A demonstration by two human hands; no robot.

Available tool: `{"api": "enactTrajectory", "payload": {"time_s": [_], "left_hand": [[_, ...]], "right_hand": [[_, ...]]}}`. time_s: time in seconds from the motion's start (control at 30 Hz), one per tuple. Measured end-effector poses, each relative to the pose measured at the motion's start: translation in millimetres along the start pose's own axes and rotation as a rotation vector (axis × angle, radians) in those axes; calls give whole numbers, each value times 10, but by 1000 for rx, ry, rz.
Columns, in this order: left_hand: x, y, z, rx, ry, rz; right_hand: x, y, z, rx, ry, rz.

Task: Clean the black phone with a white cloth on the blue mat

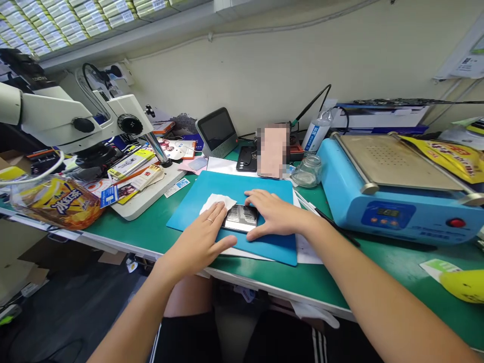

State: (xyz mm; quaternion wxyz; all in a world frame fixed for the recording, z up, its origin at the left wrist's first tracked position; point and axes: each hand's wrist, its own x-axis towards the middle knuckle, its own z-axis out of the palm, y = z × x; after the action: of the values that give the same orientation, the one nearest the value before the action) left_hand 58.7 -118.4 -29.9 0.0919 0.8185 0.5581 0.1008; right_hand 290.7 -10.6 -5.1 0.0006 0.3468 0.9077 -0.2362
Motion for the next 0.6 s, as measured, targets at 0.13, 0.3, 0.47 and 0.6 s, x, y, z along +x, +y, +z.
{"api": "enactTrajectory", "payload": {"time_s": [0.13, 0.3, 0.47, 0.6], "left_hand": [[206, 189, 50, 5, 41, -12], [160, 542, 169, -68, 44, 69], [-1, 402, 143, -76, 26, 128], [-96, -33, 36, 8, 56, 35]], "right_hand": [[-4, 17, 17, 0, 23, -25], [0, 38, 31, -32, 18, -13], [-8, 35, 21, -23, 26, -23], [-17, 13, -2, -29, 6, -1]]}}
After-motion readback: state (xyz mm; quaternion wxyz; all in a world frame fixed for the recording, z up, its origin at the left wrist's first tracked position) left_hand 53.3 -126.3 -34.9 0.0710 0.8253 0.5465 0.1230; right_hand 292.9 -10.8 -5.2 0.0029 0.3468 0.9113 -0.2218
